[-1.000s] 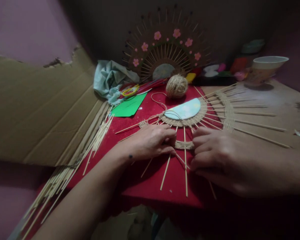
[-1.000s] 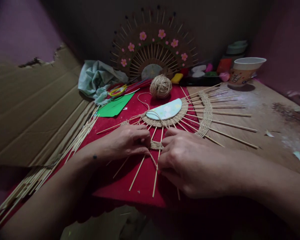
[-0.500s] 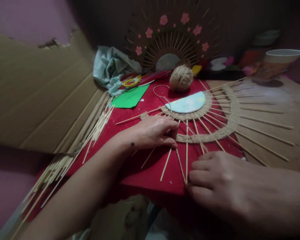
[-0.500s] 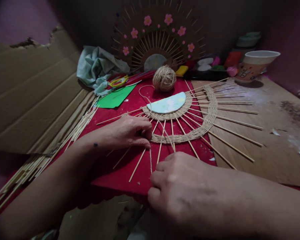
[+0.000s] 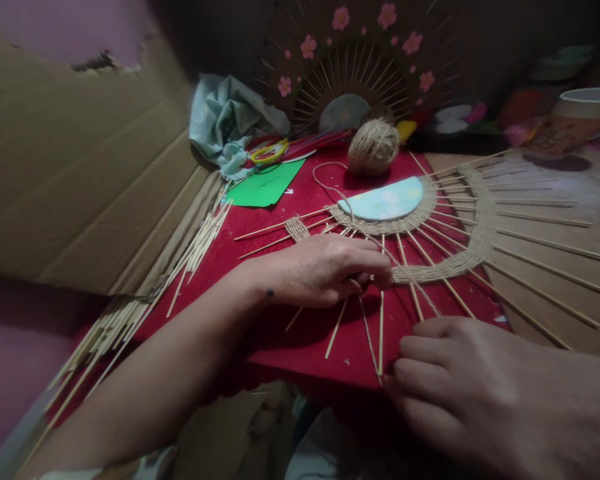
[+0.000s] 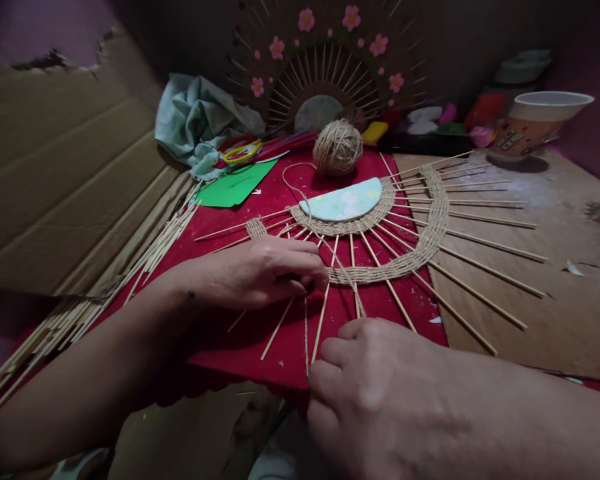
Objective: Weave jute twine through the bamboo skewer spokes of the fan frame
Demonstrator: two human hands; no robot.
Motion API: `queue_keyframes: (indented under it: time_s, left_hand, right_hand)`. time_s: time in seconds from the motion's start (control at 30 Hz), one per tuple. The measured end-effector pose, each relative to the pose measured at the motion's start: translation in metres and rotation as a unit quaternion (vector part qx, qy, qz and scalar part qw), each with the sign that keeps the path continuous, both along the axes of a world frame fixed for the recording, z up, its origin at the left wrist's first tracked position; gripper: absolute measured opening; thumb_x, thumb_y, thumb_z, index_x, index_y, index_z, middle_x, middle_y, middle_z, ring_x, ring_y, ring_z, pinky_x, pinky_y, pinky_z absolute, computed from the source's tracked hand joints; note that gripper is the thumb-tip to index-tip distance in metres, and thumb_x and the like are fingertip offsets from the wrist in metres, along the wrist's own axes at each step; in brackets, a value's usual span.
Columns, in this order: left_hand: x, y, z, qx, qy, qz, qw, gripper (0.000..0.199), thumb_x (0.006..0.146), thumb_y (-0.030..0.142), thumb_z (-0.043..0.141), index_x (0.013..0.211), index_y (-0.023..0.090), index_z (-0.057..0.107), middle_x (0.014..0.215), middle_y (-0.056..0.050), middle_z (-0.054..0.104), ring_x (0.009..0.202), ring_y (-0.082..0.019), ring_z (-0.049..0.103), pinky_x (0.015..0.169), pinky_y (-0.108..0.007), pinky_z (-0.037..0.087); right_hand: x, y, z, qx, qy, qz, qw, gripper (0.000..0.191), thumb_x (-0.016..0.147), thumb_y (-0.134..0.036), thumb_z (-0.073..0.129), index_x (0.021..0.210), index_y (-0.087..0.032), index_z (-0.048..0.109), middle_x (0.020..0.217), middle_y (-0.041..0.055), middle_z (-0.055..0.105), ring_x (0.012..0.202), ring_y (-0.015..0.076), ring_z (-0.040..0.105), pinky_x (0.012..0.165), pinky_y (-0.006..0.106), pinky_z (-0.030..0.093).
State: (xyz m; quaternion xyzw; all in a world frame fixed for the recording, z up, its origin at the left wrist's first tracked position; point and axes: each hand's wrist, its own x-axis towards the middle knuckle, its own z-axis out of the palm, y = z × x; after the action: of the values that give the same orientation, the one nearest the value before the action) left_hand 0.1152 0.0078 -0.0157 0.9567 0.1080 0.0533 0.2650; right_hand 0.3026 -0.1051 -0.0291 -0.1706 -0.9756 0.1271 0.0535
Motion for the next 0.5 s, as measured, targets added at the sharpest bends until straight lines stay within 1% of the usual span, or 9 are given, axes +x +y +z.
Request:
queue_keyframes:
  time_s: [0.1, 0.17, 0.23, 0.37, 0.5]
  left_hand:
    - [0.000, -0.003, 0.003, -0.001, 0.022, -0.017, 1.000, 0.025, 0.082, 0.005, 0.050, 0.095, 0.019, 0.066, 0.093, -0.003, 0.059, 0.081, -0.012, 0.055, 0.070, -0.021, 0.041]
    - [0.001, -0.004, 0.003, 0.008, 0.037, -0.026, 0.999, 0.025, 0.083, 0.008, 0.053, 0.098, 0.022, 0.067, 0.090, -0.003, 0.058, 0.078, -0.012, 0.054, 0.068, -0.021, 0.041]
    - [0.001, -0.006, 0.001, 0.033, 0.041, -0.037, 0.998, 0.025, 0.084, 0.010, 0.054, 0.097, 0.024, 0.069, 0.088, -0.002, 0.057, 0.074, -0.011, 0.053, 0.064, -0.021, 0.039]
    - [0.004, -0.010, -0.002, 0.096, 0.037, -0.038, 0.994, 0.021, 0.088, 0.012, 0.050, 0.089, 0.024, 0.068, 0.083, -0.001, 0.054, 0.068, -0.010, 0.048, 0.055, -0.025, 0.033]
    - [0.006, -0.014, -0.001, 0.131, 0.041, -0.040, 0.990, 0.020, 0.091, 0.018, 0.047, 0.079, 0.021, 0.063, 0.081, 0.000, 0.052, 0.069, -0.011, 0.045, 0.055, -0.028, 0.031]
  right_hand:
    - [0.003, 0.001, -0.001, -0.021, 0.004, -0.009, 1.000, 0.013, 0.085, -0.014, 0.047, 0.079, -0.019, 0.058, 0.075, 0.0035, 0.061, 0.065, 0.0166, 0.049, 0.060, 0.031, 0.037]
    - [0.004, 0.002, -0.001, -0.029, 0.007, -0.014, 0.999, 0.015, 0.086, -0.014, 0.047, 0.081, -0.019, 0.060, 0.076, 0.0038, 0.061, 0.065, 0.0163, 0.050, 0.061, 0.031, 0.037]
    - [0.004, 0.003, -0.001, -0.036, 0.008, -0.017, 0.999, 0.017, 0.087, -0.013, 0.046, 0.082, -0.018, 0.061, 0.077, 0.0038, 0.062, 0.066, 0.0163, 0.050, 0.062, 0.031, 0.038]
    - [0.004, 0.004, 0.001, -0.048, 0.019, -0.019, 0.998, 0.019, 0.088, -0.012, 0.043, 0.078, -0.018, 0.059, 0.076, 0.0037, 0.061, 0.068, 0.0161, 0.050, 0.063, 0.032, 0.038]
    - [0.005, 0.006, 0.000, -0.031, 0.029, -0.022, 0.999, 0.021, 0.087, -0.012, 0.042, 0.071, -0.018, 0.054, 0.071, 0.0029, 0.058, 0.062, 0.0152, 0.045, 0.057, 0.032, 0.032]
